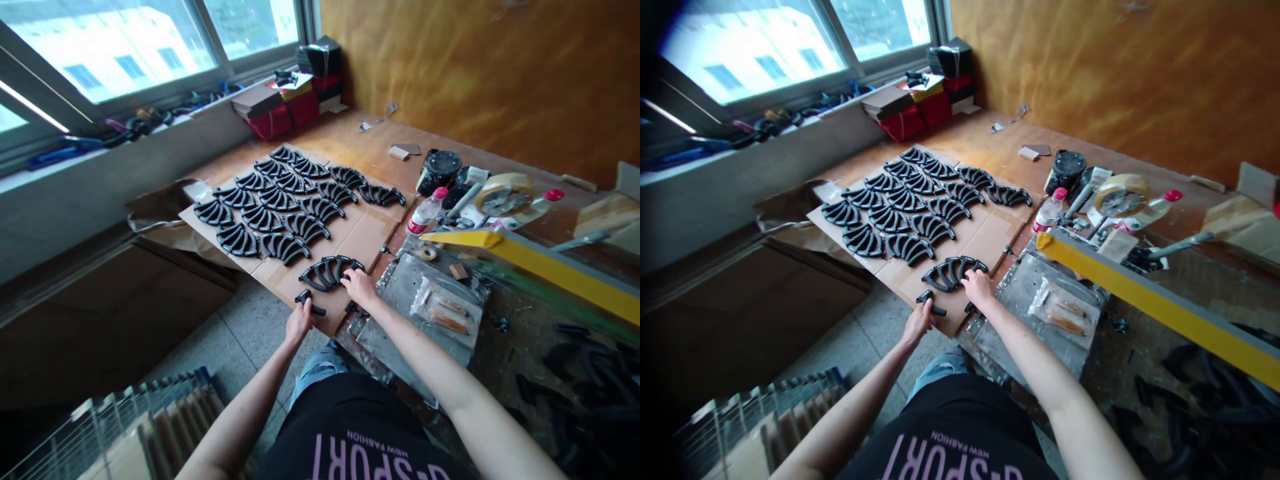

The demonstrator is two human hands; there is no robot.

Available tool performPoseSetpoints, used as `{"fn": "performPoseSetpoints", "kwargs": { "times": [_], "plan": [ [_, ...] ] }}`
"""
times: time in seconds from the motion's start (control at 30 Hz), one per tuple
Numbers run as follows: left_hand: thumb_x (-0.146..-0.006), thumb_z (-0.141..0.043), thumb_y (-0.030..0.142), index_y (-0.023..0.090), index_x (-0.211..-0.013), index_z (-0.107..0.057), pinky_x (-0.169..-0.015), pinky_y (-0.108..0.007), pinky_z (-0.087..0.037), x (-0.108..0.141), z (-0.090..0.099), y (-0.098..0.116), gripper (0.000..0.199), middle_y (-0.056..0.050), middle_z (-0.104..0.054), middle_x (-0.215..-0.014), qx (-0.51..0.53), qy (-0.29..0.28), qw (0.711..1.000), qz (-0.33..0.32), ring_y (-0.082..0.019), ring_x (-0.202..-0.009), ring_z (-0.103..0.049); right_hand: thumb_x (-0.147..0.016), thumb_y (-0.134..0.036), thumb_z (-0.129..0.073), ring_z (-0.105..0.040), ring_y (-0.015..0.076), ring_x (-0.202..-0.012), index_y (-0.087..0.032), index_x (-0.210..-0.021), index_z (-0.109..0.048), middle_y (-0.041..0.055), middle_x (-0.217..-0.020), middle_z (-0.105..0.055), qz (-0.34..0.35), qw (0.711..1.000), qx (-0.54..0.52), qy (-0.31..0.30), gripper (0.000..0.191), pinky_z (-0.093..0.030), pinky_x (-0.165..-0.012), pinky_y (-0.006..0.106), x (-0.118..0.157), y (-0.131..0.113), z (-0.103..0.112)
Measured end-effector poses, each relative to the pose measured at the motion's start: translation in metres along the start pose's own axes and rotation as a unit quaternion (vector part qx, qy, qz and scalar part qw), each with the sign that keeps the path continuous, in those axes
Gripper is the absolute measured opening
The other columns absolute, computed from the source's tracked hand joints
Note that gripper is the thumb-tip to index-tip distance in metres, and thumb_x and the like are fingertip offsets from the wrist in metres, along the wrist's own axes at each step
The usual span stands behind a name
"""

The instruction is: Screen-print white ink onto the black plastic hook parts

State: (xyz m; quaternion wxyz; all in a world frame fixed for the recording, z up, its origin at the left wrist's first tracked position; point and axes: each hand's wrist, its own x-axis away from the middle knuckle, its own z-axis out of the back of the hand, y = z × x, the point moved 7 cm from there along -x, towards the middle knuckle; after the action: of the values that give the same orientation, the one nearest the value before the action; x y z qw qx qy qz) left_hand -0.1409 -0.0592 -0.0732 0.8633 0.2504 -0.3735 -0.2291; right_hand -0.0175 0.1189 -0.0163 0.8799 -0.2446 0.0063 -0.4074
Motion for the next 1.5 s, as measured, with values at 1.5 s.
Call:
{"fn": "performPoseSetpoints", "kwargs": {
  "times": [1.5],
  "plan": [
    [-0.090,-0.046,0.047,0.025,-0.106,-0.074,-0.088,-0.033,-0.045,-0.040,0.023,0.087,0.038,-0.009,-0.074,-0.093,-0.302,0.093,0.936,-0.155,-0.024,-0.102,-0.064,-0.079,-0.044,-0.070,-0.032,0.0349,-0.128,-0.021,-0.131,-0.053,0.0158,-0.141,-0.039,0.028,0.999,0.044,0.005,0.060,-0.040,-0.099,0.046,-0.027,-0.032,-0.022]
  ]
}}
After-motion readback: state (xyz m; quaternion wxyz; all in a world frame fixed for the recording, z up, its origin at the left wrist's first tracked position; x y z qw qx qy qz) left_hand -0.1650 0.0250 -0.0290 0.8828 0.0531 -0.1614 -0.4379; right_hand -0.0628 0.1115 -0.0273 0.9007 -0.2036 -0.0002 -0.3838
